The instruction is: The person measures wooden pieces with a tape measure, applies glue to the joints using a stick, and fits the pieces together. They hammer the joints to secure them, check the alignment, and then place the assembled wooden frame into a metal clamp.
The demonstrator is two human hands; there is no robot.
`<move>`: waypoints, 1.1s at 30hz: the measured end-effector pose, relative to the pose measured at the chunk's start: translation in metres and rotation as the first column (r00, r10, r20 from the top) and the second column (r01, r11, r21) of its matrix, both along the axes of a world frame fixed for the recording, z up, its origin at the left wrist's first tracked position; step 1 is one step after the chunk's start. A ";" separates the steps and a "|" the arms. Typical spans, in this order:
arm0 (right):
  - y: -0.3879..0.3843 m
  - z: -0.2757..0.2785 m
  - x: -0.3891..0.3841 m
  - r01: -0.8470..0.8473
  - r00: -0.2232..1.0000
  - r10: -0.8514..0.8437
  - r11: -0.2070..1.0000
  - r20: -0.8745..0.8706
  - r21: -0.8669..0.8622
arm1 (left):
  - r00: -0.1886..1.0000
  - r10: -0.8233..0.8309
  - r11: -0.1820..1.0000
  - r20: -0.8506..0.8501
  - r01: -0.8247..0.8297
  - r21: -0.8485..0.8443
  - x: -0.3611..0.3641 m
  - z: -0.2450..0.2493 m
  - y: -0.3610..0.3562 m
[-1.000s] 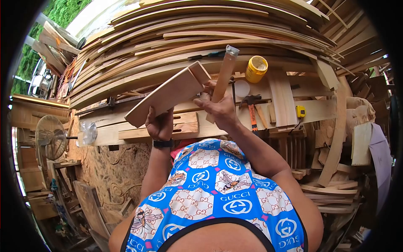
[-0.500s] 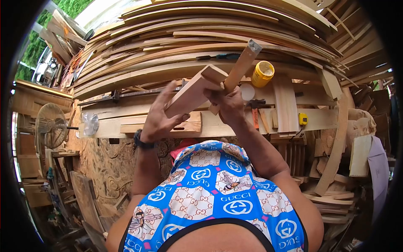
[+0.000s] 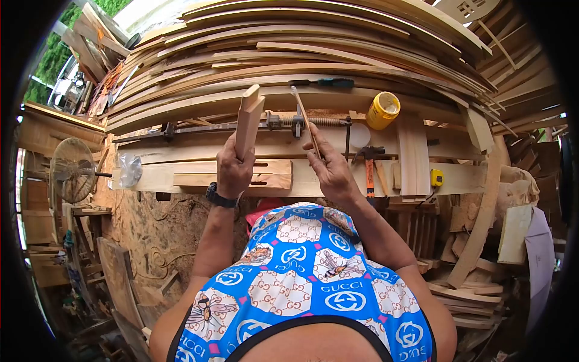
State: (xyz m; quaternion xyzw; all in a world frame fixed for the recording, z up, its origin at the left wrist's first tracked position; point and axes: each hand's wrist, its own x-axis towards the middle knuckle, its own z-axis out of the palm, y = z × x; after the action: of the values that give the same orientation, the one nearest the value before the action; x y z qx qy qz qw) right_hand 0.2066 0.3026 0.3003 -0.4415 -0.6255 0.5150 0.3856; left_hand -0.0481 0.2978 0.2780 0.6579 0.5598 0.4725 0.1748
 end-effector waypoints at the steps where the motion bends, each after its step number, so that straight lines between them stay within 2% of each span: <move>1: 0.000 -0.004 -0.001 -0.014 0.999 0.012 0.997 0.039 0.072 | 0.998 0.029 0.994 0.057 -0.023 -0.110 0.002 0.007 -0.002; 2: 0.000 -0.007 -0.003 -0.018 0.999 0.015 0.997 0.041 0.073 | 0.999 0.022 0.988 0.045 -0.014 -0.151 -0.001 0.005 -0.002; 4: -0.001 -0.004 -0.009 -0.064 0.993 0.065 0.998 -0.095 0.005 | 0.999 -0.001 0.988 0.048 0.008 -0.152 0.000 0.009 -0.001; 7: 0.001 -0.006 -0.015 -0.112 0.986 0.116 0.993 -0.117 0.041 | 0.997 -0.047 0.986 0.066 0.057 -0.157 0.001 0.005 -0.001; 8: 0.001 -0.008 -0.016 -0.111 0.986 0.116 0.993 -0.116 0.042 | 0.995 -0.064 0.985 0.080 0.076 -0.156 0.001 0.003 -0.001; 10: 0.001 -0.014 -0.017 -0.075 0.994 0.087 0.983 -0.064 0.166 | 0.995 -0.070 0.984 0.071 0.080 -0.159 0.002 0.005 -0.001; 14: -0.001 -0.017 -0.016 -0.092 0.995 0.097 0.977 -0.019 0.193 | 0.994 -0.069 0.979 0.080 0.082 -0.185 0.005 0.009 -0.003; 16: -0.004 -0.016 -0.017 -0.106 0.994 0.107 0.985 -0.001 0.139 | 0.994 -0.072 0.978 0.081 0.086 -0.191 0.005 0.011 -0.004; 21: -0.010 -0.010 -0.017 -0.108 0.994 0.109 0.985 0.004 0.134 | 0.995 -0.082 0.983 0.057 0.090 -0.159 0.007 0.014 -0.005; 23: -0.009 -0.010 -0.012 -0.108 0.994 0.108 0.985 0.005 0.133 | 0.998 -0.068 0.987 -0.004 0.067 -0.149 0.004 0.012 -0.005; 25: -0.005 0.003 0.000 -0.151 0.988 0.151 0.988 0.011 0.024 | 0.998 -0.062 0.987 -0.007 0.060 -0.152 -0.001 0.010 -0.005; 27: -0.002 0.026 0.016 -0.156 0.985 0.158 0.987 0.069 -0.035 | 0.998 -0.057 0.986 -0.011 0.055 -0.158 -0.008 0.007 -0.006; 29: 0.003 0.035 0.036 -0.260 0.956 0.253 0.965 0.150 0.029 | 0.993 -0.068 0.996 -0.099 0.062 -0.066 -0.015 0.003 -0.005; 30: 0.004 0.035 0.045 -0.250 0.952 0.259 0.965 0.161 -0.074 | 0.993 -0.068 0.996 -0.099 0.062 -0.066 -0.017 0.003 -0.006; 31: 0.005 0.033 0.048 -0.251 0.952 0.259 0.965 0.162 -0.074 | 0.990 -0.073 0.996 -0.121 0.066 -0.061 -0.019 0.004 -0.007; 33: 0.007 0.025 0.050 -0.144 0.989 0.146 0.988 0.037 -0.056 | 0.986 -0.084 0.995 -0.144 0.077 -0.057 -0.019 0.005 -0.008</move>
State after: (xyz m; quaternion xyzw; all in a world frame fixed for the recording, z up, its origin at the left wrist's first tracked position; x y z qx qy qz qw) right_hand 0.2566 0.3095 0.3253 -0.4154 -0.6497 0.5489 0.3225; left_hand -0.0672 0.2900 0.2831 0.7081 0.5558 0.4013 0.1692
